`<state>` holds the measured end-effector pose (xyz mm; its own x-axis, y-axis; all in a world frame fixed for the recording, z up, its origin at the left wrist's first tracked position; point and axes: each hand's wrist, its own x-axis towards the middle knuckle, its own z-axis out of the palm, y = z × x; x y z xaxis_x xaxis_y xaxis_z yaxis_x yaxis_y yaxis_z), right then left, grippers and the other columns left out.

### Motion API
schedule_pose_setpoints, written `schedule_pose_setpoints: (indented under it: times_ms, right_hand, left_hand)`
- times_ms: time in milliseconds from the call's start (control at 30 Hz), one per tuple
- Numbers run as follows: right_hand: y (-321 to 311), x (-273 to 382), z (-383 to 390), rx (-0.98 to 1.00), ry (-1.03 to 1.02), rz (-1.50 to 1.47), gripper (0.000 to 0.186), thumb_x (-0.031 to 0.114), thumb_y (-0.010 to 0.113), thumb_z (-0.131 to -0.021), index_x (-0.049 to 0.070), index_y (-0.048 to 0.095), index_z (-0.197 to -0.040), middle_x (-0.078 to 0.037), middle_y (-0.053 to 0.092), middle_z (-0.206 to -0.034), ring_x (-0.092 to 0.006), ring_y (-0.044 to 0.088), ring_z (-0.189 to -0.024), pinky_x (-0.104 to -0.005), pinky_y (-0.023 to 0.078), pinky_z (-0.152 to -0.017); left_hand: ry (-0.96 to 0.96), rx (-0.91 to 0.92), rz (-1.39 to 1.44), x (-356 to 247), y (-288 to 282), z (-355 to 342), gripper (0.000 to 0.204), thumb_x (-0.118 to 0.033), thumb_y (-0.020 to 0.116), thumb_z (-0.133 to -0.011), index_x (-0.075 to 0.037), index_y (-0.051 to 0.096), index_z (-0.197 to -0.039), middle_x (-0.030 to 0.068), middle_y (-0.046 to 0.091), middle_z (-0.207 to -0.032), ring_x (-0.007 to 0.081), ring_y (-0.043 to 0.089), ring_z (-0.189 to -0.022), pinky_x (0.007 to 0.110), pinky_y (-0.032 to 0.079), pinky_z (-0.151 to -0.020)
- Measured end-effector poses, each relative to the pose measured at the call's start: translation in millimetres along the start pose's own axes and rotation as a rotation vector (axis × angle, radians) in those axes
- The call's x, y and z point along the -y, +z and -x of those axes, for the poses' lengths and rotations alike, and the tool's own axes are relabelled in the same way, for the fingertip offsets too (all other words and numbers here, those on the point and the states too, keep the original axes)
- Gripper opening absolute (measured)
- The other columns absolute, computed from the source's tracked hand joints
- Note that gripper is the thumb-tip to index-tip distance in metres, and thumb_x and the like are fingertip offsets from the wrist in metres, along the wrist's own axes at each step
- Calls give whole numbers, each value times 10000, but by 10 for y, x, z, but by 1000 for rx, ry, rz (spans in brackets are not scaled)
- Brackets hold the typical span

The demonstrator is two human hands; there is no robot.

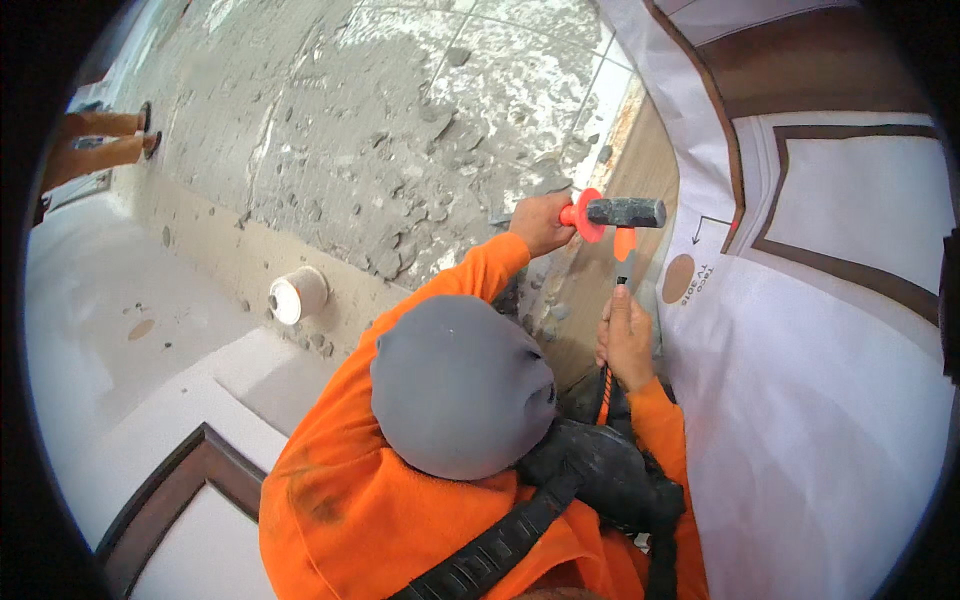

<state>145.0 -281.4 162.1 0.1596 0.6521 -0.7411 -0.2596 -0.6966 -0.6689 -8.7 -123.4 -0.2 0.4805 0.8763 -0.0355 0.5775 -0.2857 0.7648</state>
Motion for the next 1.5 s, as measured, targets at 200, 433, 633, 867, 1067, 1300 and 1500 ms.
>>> schedule_pose_setpoints:
  times_ms: [200, 433, 633, 867, 1067, 1300, 1500]
  right_hand:
    - [-192, 478, 77, -129, -163, -196, 521, 581, 336, -1051, 99, 461, -897, -2, 411, -558, -113, 413, -408, -287, 386, -380]
    - [12, -18, -3, -34, -135, -24, 527, 576, 333, -1054, 90, 463, -894, -6, 425, -571, -114, 417, -406, -287, 395, -387]
    - [-150, 405, 56, -69, -90, -100, 516, 557, 364, -1055, 83, 470, -881, -6, 430, -574, -109, 447, -413, -276, 388, -373]
    - [-33, 92, 48, -266, -316, -272, 510, 546, 349, -1062, 84, 461, -875, -9, 424, -554, -127, 464, -395, -286, 398, -358]
    - [-80, 257, 18, -45, 88, -108, 513, 574, 387, -1043, 95, 463, -878, -15, 421, -545, -126, 410, -369, -297, 360, -340]
    - [-75, 450, 102, -329, -306, -500, 500, 577, 405, -1037, 112, 442, -857, -9, 405, -542, -111, 377, -369, -297, 364, -351]
    - [31, 284, 61, 67, 173, -102, 495, 554, 401, -1047, 110, 443, -833, -2, 406, -542, -105, 409, -377, -282, 378, -353]
  left_hand:
    - [14, 9, 23, 31, -65, -10, 306, -254, 729, -791, -145, 699, -1075, 133, 713, -904, 356, 691, -821, 421, 560, -722]
    - [15, 44, 64, 29, -33, -48, 320, -271, 735, -806, -148, 698, -1099, 136, 719, -943, 359, 693, -831, 417, 562, -732]
    - [-24, 39, 60, 48, -62, 15, 314, -290, 728, -816, -146, 702, -1094, 143, 715, -937, 361, 692, -834, 420, 561, -742]
    - [21, 8, 46, 5, -10, -28, 266, -299, 725, -799, -141, 672, -1006, 140, 695, -888, 373, 676, -817, 440, 544, -707]
    - [41, -18, 34, 19, 17, -36, 244, -325, 716, -797, -118, 645, -904, 139, 683, -832, 386, 664, -782, 466, 526, -684]
    - [-7, 47, 0, -6, -53, -72, 292, -318, 728, -813, -143, 701, -1045, 150, 710, -887, 386, 681, -833, 442, 548, -727]
    - [8, 1, 57, 105, -38, -85, 302, -323, 733, -818, -148, 704, -1063, 166, 705, -882, 386, 683, -820, 440, 549, -713]
